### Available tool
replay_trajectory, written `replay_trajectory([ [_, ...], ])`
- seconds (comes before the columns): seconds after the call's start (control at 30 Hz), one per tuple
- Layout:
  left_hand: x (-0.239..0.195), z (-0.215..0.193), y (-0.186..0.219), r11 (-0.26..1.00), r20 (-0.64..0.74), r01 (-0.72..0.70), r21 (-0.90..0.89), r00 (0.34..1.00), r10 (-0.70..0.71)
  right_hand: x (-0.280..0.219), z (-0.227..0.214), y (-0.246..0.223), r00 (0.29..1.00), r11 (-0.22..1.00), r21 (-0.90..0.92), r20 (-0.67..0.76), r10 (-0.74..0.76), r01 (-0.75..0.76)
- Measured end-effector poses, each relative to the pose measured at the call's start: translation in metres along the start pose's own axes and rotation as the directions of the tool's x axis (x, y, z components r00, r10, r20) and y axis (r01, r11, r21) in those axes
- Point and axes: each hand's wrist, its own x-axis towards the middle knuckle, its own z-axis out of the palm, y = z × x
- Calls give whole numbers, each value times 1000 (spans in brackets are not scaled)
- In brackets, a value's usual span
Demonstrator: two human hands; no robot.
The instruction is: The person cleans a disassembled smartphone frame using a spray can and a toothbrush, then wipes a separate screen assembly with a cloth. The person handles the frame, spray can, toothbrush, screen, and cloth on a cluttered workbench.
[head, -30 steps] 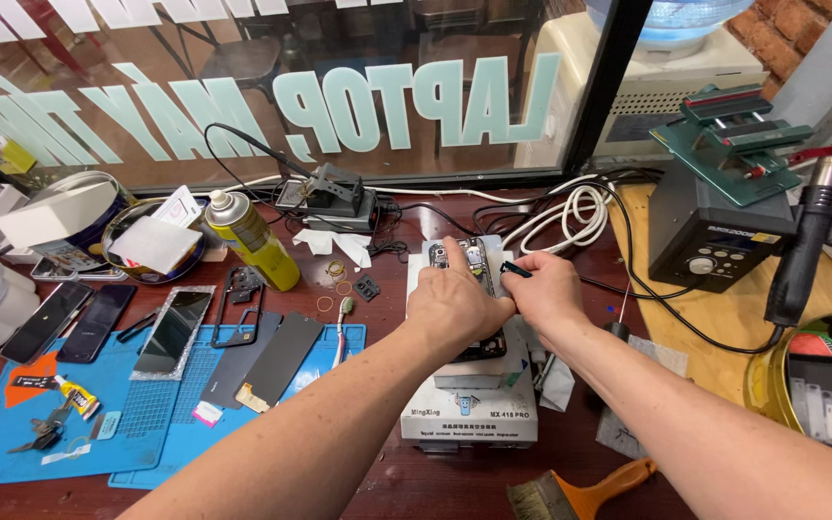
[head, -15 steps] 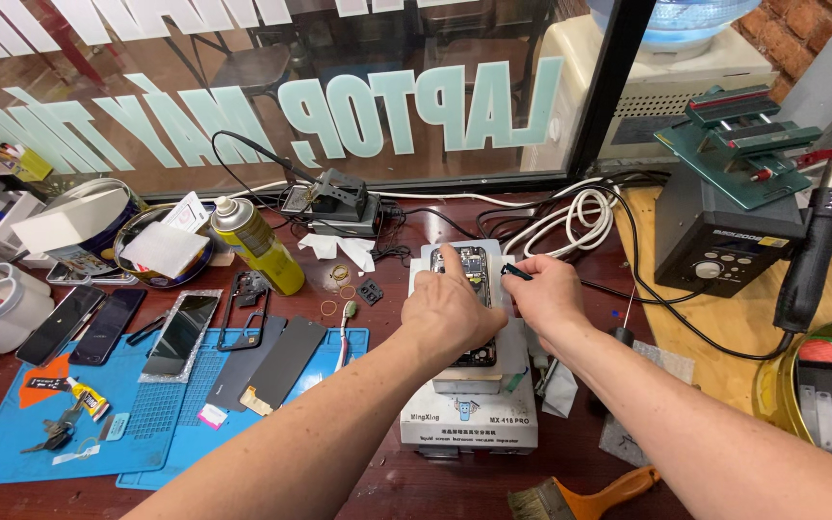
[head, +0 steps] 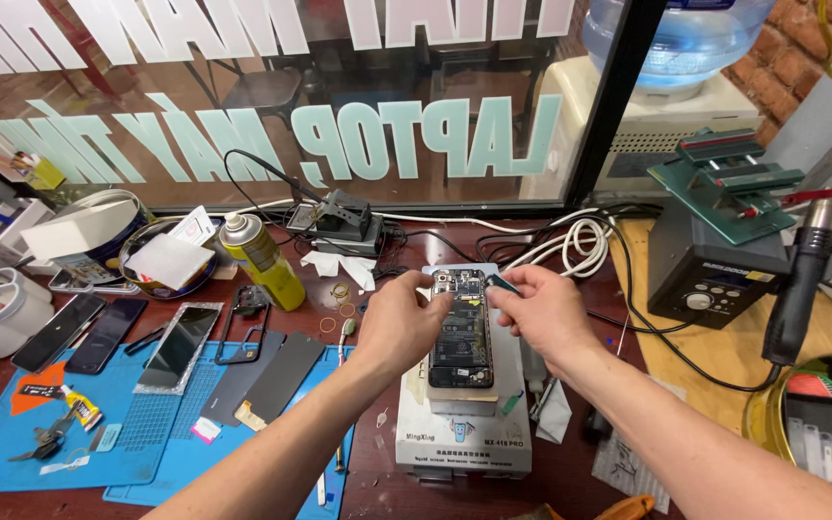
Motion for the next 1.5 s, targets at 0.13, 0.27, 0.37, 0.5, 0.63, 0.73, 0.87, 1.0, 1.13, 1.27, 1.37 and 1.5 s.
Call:
replay_trajectory([
  [0.13,6,-4,-1,704,295,296,-646,947,-127,-13,24,-29,991,1000,19,131,-24,22],
  [0.27,10,-19,-16,576,379,373,-728,918,-116,-30,47,-45,991,997,-79,136,-14,25],
  [0.37,10,-31,-33,607,347,374,-701,923,-168,-33,65,-53,966,977,-129,219,-139,170],
  [0.5,16,-46,-54,623,310,367,-691,929,-203,-33,81,-61,982,563,-816,28,-185,129],
  [0.63,15,-55,-77,636,367,385,-668,915,-168,-39,110,-62,985,346,-922,-162,64,-174],
  [0.73,14,-63,-92,635,406,418,-649,897,-175,-43,120,-63,980,292,-935,-183,79,-198],
  [0.87,14,-71,-106,659,437,425,-620,885,-160,-44,127,-62,966,308,-916,-230,121,-257],
  [1.0,11,-72,-111,688,480,435,-582,866,-141,-41,130,-59,952,318,-898,-278,127,-304],
  [1.13,2,-63,-110,843,582,268,-466,811,64,-41,129,-58,948,294,-901,-297,116,-318],
  [1.27,-11,-50,-109,902,657,28,-431,695,292,-41,128,-59,955,254,-922,-275,109,-294],
  [1.37,-15,-42,-106,929,684,-31,-369,668,293,-40,126,-61,960,243,-930,-255,115,-276],
  [1.5,-15,-35,-98,950,711,26,-311,670,214,-38,124,-67,956,261,-922,-256,143,-286],
])
